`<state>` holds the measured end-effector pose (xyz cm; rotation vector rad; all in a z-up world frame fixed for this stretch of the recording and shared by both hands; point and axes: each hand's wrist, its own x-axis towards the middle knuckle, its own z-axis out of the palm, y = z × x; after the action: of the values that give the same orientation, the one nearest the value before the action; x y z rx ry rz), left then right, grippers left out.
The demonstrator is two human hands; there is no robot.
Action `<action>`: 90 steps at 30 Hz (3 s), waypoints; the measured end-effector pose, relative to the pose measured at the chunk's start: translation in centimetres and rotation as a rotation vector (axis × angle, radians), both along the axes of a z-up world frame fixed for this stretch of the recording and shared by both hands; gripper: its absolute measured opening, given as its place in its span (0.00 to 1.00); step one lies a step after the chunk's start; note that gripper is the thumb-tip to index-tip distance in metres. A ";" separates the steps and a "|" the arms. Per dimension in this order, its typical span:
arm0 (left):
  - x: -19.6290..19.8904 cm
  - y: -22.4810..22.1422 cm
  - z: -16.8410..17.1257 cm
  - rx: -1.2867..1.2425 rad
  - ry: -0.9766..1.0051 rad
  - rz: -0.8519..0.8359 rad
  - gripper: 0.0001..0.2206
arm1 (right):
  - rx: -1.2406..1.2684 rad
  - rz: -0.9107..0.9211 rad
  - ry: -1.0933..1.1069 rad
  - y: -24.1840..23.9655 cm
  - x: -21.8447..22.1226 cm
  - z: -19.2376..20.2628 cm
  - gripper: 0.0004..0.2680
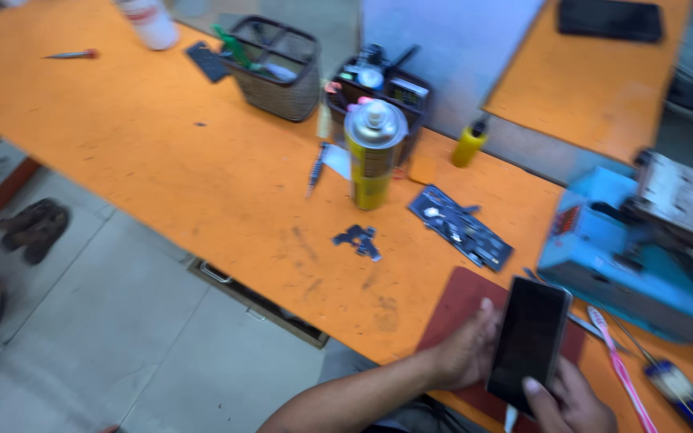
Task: The person performs a series of repair steps on a mobile phone, including inserting a cable into the charging port, folding and unfolding the device, and handling the internal components such as the battery and circuit board.
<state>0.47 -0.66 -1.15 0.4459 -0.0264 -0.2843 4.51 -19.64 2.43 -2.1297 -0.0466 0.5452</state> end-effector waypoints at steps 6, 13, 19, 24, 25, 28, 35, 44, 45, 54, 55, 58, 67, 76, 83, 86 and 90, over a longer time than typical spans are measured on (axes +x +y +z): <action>-0.2 -0.3 -1.0 -0.039 -0.077 -0.038 0.38 | -0.325 0.281 -0.490 6.3 -3.6 8.1 0.20; 0.2 1.2 2.3 -0.039 0.023 0.044 0.43 | -0.366 0.454 -0.534 7.6 -5.3 10.4 0.27; 0.3 1.3 2.4 -0.128 0.022 0.023 0.44 | -0.407 0.443 -0.565 7.5 -5.7 9.9 0.29; 0.2 1.6 2.8 -0.091 -0.017 0.044 0.44 | -0.358 0.482 -0.643 7.4 -6.0 9.5 0.29; 0.2 1.6 2.8 -0.110 -0.018 0.044 0.44 | -0.360 0.480 -0.641 7.4 -6.0 9.4 0.29; 0.0 1.6 2.9 -0.111 -0.008 0.045 0.44 | -0.330 0.478 -0.659 7.1 -5.9 9.4 0.29; 0.1 1.1 3.0 0.085 -0.016 0.028 0.34 | -0.119 0.296 -0.421 3.9 -4.0 8.5 0.24; 0.5 1.2 5.8 0.155 0.026 -0.069 0.37 | 0.562 -0.009 0.244 -1.6 -0.7 3.6 0.12; 0.5 1.3 5.9 0.155 0.026 -0.072 0.37 | 0.613 -0.034 0.301 -1.6 -0.6 3.6 0.12; 0.1 1.1 4.2 0.082 -0.069 -0.023 0.36 | 0.068 0.277 -0.257 1.8 -2.8 7.8 0.17; 0.2 1.1 3.9 0.045 -0.018 -0.039 0.37 | 0.073 0.277 -0.257 2.5 -3.3 8.5 0.17; 0.3 1.2 3.6 -0.018 0.019 -0.030 0.41 | -0.081 0.407 -0.419 3.7 -3.9 9.5 0.20; 0.1 1.4 3.4 -0.140 0.014 0.034 0.47 | 0.143 0.141 -0.256 0.7 -4.5 6.3 0.12; -0.1 1.4 1.9 -0.285 0.001 0.096 0.45 | 0.049 0.176 0.100 1.7 -6.6 4.9 0.10; -0.2 1.1 1.8 -0.234 -0.017 0.177 0.45 | -0.073 0.227 0.032 3.4 -7.0 5.3 0.10; -0.1 1.1 2.5 -0.209 -0.006 0.193 0.45 | 0.035 0.106 0.093 3.4 -7.3 4.7 0.11; -0.2 1.3 2.9 -0.220 0.023 0.171 0.45 | 0.251 -0.021 0.119 3.6 -8.1 3.5 0.10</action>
<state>0.23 0.63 1.75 0.2239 0.0030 -0.1160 -3.55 -16.06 5.98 -1.8496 -0.0244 0.6191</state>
